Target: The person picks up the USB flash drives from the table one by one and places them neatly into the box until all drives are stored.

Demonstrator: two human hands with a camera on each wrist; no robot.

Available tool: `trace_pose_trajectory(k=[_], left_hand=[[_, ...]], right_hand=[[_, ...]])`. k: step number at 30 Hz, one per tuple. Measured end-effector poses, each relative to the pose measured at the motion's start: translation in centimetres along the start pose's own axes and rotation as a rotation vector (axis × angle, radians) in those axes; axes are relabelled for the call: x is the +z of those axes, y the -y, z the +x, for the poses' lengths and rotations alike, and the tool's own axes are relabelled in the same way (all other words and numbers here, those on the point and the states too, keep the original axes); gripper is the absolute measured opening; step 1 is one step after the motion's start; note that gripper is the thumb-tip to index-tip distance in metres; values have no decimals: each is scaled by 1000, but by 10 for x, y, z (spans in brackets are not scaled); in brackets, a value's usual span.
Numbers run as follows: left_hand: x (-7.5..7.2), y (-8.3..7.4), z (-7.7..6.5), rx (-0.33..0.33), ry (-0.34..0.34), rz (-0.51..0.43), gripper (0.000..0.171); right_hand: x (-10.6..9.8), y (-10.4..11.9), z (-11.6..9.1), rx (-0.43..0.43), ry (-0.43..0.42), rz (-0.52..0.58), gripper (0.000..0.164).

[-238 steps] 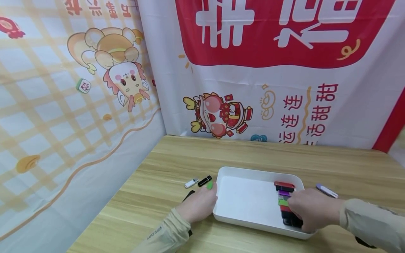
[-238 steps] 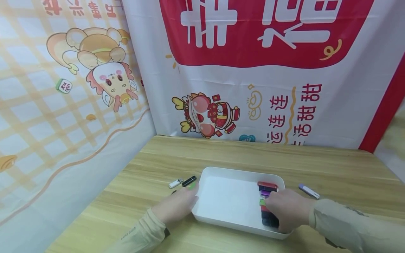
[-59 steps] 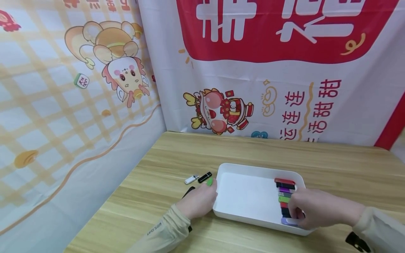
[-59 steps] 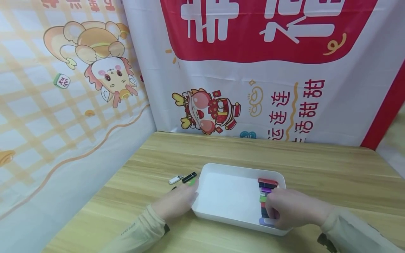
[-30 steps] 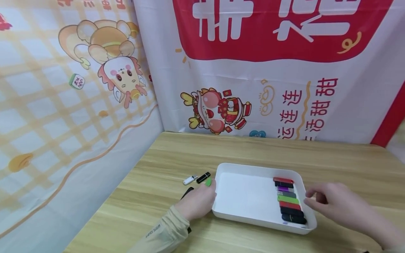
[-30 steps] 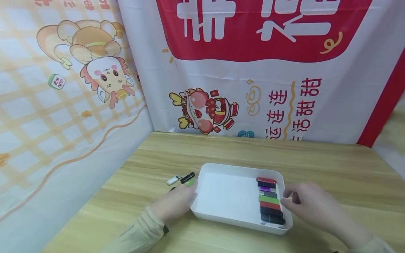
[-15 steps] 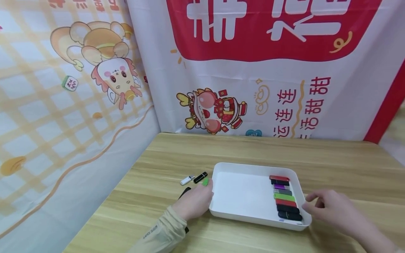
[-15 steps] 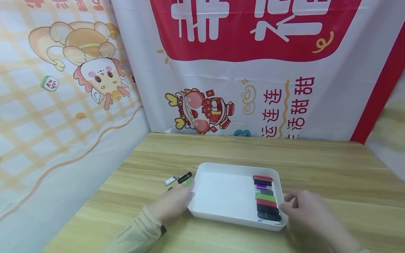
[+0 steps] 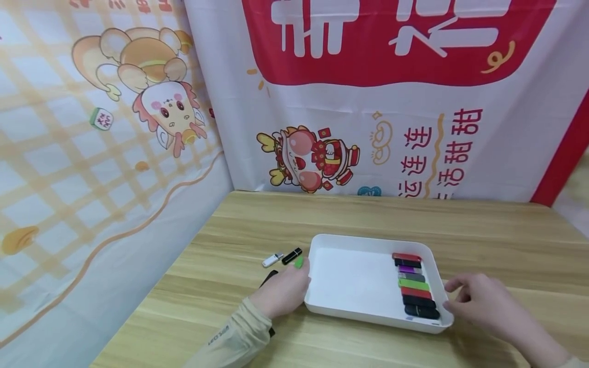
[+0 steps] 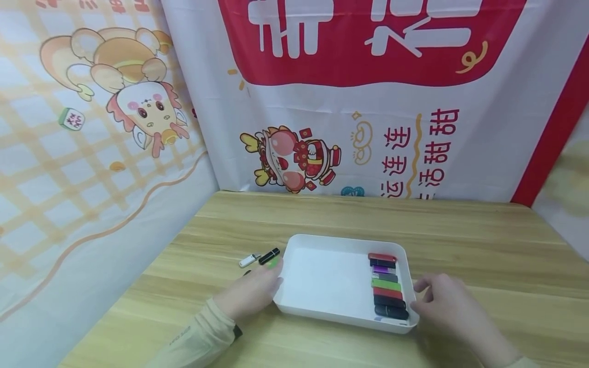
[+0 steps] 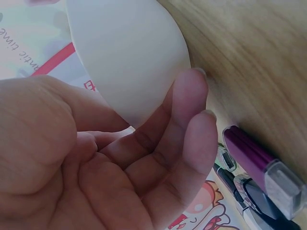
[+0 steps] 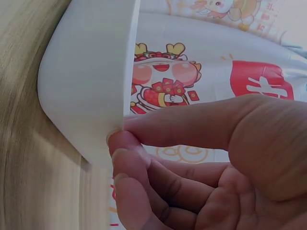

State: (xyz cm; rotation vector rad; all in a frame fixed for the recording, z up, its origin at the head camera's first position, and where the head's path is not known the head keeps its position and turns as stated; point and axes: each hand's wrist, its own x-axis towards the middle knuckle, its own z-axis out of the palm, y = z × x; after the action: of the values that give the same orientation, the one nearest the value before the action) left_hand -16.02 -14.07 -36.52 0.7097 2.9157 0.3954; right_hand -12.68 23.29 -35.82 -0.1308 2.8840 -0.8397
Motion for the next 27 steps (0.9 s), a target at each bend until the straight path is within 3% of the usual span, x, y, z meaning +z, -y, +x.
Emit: trace_pose_trajectory(k=[11, 17, 27], left_hand=[[1, -2, -3, 16, -18, 18, 49], [2, -1, -3, 24, -24, 30, 49], [0, 0, -3, 18, -12, 8, 52]], right_hand=[[3, -5, 0, 0, -21, 3, 29], [7, -7, 1, 53, 4, 53, 30], [10, 0, 3, 79, 35, 71, 19]])
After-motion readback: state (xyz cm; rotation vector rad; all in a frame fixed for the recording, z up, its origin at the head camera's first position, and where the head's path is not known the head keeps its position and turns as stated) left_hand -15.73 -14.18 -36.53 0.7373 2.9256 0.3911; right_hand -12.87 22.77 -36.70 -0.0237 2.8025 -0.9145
